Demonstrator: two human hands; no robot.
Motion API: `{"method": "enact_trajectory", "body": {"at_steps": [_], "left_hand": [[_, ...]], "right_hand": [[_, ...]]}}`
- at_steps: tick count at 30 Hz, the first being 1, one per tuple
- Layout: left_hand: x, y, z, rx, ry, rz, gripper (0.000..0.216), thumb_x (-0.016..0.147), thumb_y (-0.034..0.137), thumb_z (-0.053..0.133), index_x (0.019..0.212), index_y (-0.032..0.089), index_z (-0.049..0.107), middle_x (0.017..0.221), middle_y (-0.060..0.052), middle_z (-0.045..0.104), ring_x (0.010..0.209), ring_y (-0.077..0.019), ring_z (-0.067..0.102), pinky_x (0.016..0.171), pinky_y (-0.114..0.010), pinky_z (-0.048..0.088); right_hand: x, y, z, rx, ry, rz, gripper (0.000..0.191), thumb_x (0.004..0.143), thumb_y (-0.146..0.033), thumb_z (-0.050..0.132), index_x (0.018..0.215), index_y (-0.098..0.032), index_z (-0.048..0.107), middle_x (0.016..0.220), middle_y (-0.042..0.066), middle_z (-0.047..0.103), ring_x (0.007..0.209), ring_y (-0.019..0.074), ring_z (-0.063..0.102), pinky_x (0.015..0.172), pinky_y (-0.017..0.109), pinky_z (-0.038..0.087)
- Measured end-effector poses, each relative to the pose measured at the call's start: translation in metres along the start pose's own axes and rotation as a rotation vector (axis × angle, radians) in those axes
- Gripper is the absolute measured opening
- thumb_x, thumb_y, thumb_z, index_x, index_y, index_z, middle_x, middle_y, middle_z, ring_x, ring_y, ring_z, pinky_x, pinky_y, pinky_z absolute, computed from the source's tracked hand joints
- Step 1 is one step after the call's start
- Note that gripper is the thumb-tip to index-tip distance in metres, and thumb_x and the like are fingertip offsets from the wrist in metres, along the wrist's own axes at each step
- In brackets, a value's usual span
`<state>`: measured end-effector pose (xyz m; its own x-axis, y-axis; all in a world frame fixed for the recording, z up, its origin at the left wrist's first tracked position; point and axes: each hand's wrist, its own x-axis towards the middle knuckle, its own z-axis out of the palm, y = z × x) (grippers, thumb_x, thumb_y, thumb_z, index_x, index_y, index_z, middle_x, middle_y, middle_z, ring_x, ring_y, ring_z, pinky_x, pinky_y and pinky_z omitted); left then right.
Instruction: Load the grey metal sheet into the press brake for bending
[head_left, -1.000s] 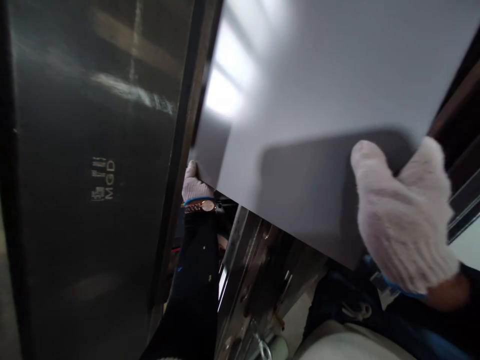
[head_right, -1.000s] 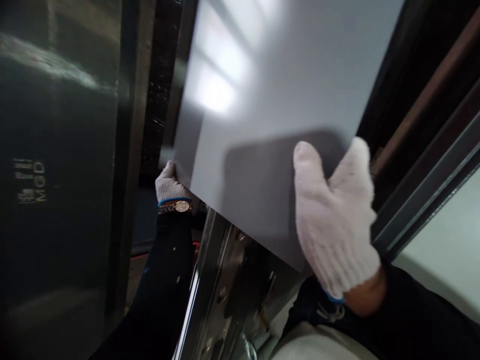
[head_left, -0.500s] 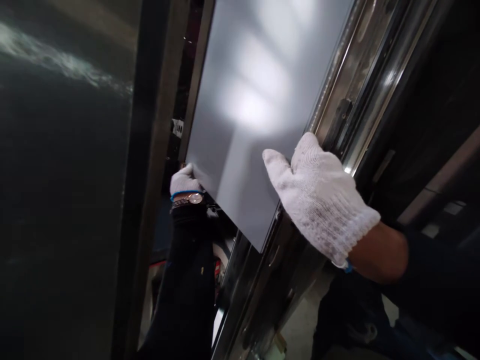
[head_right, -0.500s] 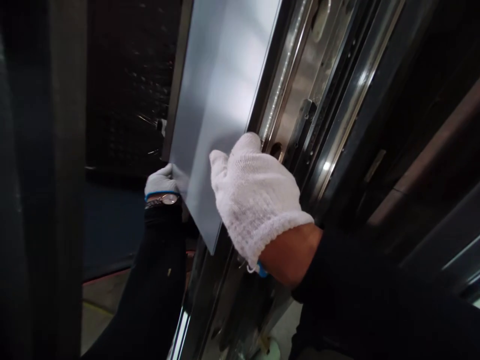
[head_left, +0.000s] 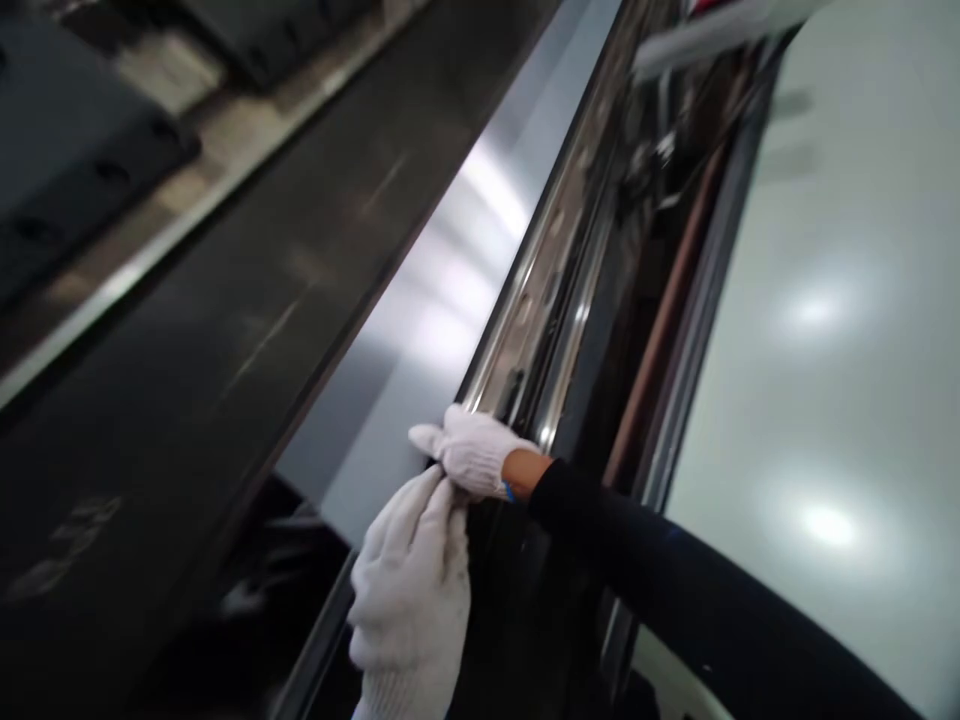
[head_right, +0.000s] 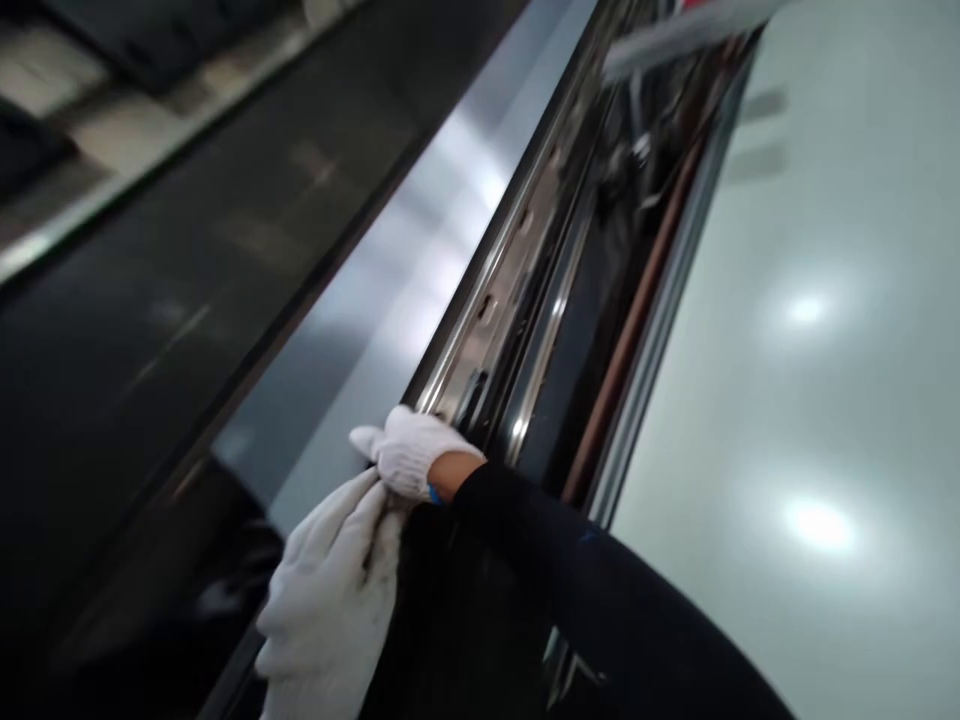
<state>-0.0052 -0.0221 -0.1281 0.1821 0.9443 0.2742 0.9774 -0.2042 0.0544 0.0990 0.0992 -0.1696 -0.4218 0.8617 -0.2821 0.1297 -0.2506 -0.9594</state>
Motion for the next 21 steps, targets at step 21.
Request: {"method": "enact_trajectory", "body": {"at_steps": [21], "left_hand": [[0.0,0.035,0.052,0.09,-0.18,-0.317,0.082,0.094,0.035,0.047,0.165,0.004,0.02,0.171,-0.029,0.024,0.091,-0.0325,0.069,0.066,-0.045,0.057]], "right_hand": [[0.008,-0.009,-0.006,-0.53,0.26,0.043,0.049,0.086,-0.067,0.058,0.063,-0.024,0.063,0.073,0.005,0.07,0.075,0.0242,0.065,0.066,0.036,0.043]]}}
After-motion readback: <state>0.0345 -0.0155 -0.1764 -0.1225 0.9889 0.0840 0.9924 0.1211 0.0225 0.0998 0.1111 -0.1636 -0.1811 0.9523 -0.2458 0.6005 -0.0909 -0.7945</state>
